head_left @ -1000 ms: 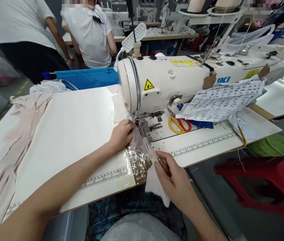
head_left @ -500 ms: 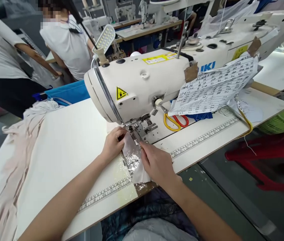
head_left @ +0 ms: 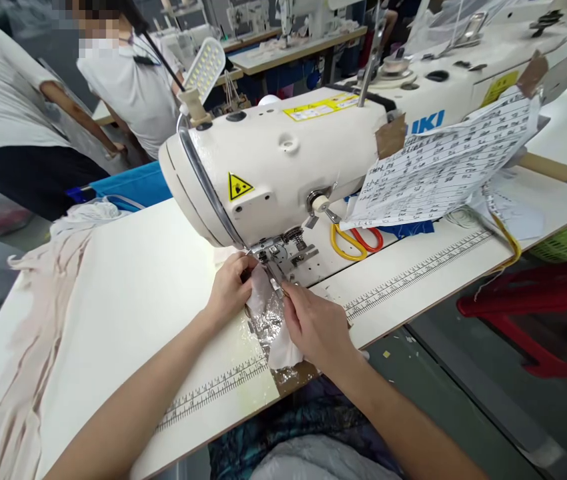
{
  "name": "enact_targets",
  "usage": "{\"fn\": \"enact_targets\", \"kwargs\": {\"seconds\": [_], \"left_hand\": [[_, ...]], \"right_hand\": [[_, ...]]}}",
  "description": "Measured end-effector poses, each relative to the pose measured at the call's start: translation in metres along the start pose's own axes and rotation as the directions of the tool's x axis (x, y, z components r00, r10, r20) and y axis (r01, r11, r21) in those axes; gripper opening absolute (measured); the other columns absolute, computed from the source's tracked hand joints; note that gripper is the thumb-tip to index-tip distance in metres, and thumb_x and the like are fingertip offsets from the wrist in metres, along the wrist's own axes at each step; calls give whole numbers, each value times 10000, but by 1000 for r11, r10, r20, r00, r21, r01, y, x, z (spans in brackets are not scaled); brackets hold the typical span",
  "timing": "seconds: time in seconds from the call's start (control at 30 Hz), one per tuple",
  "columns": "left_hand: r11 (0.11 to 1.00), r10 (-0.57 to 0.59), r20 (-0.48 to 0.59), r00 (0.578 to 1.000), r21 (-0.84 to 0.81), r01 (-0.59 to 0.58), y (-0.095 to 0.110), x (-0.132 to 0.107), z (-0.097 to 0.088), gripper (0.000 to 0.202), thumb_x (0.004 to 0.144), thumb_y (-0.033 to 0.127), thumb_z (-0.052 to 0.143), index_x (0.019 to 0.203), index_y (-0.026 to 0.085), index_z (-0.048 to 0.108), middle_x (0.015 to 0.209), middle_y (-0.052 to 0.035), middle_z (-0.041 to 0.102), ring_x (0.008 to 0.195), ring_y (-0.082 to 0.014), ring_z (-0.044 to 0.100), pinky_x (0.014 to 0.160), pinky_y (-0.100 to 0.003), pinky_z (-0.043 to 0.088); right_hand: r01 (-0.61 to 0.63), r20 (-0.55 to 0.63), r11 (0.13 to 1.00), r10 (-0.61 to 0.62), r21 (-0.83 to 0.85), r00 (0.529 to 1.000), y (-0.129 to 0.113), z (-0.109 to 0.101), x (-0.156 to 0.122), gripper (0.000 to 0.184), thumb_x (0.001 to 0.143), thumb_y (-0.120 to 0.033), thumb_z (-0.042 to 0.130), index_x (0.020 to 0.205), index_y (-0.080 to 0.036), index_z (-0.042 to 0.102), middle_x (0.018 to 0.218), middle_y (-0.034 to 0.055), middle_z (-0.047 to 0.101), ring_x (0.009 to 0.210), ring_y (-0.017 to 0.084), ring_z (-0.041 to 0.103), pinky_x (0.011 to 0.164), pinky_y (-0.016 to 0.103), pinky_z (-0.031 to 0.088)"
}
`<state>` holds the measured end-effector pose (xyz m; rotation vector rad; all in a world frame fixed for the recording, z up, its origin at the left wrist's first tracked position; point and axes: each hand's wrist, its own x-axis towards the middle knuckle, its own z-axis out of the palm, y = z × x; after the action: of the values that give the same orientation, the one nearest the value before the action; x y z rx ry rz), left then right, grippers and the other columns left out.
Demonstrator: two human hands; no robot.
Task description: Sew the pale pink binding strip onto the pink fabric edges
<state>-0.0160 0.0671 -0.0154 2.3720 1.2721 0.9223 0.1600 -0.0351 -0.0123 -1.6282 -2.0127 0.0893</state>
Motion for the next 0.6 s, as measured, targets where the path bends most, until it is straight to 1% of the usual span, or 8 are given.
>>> {"fn": "enact_targets", "kwargs": {"seconds": [0.07, 0.13, 0.2, 0.3, 0.4, 0.5, 0.6], "left_hand": [[1000, -8, -9, 1000, -23, 8, 1, 0, -1, 151, 903, 270, 535, 772, 200, 567, 831, -32, 672, 774, -173, 634, 659, -291, 515], [1000, 14, -28, 1000, -10, -14, 0, -1, -1, 138, 900, 247, 544, 774, 198, 571, 822, -26, 670, 762, -165, 633, 650, -282, 515], [997, 77, -56, 995, 34, -75, -1, -2, 0, 119, 900, 219, 546, 787, 195, 574, 827, -25, 668, 763, -162, 632, 646, -279, 520], [966, 225, -67, 972, 145, -214, -2, -3, 2, 102, 917, 183, 532, 835, 188, 592, 872, -44, 672, 816, -179, 633, 676, -299, 542], [914, 337, -18, 941, 247, -322, 0, -4, 3, 151, 923, 118, 483, 896, 174, 620, 907, -71, 672, 845, -202, 621, 696, -331, 560], [893, 365, 41, 930, 266, -362, 5, -4, 0, 184, 934, 100, 462, 930, 150, 639, 923, -96, 668, 847, -218, 605, 691, -358, 576], [902, 364, 112, 925, 205, -380, 10, -6, -5, 193, 955, 122, 462, 959, 127, 655, 985, -122, 659, 898, -227, 606, 742, -384, 596]], "right_hand": [[1, -9, 1000, -1, 1, 1000, 0, 0, -1, 305, 984, -172, 443, 1194, -135, 661, 959, 59, 779, 702, 174, 725, 509, 285, 442], [0, -11, 1000, 0, -5, 1000, 0, 0, 0, 305, 985, -172, 439, 1190, -134, 661, 950, 60, 778, 690, 173, 722, 500, 287, 437], [-2, -7, 1000, 2, -17, 1000, 0, 0, 0, 312, 984, -171, 436, 1200, -132, 658, 942, 63, 778, 691, 175, 724, 498, 285, 437], [2, 3, 999, -2, -36, 1000, 0, 1, 2, 316, 984, -174, 435, 1204, -125, 657, 939, 72, 778, 685, 179, 725, 494, 284, 437], [16, -11, 999, -16, -48, 1000, -1, 2, 2, 306, 986, -172, 441, 1191, -110, 659, 925, 82, 777, 674, 186, 725, 489, 282, 436], [22, -59, 999, -24, -42, 998, -1, 0, -3, 289, 975, -157, 449, 1166, -85, 654, 881, 88, 772, 657, 196, 725, 488, 280, 440], [27, -106, 999, -24, 23, 994, 2, -11, -19, 250, 959, -144, 429, 1063, -98, 651, 768, 68, 743, 597, 203, 704, 467, 287, 432]]}}
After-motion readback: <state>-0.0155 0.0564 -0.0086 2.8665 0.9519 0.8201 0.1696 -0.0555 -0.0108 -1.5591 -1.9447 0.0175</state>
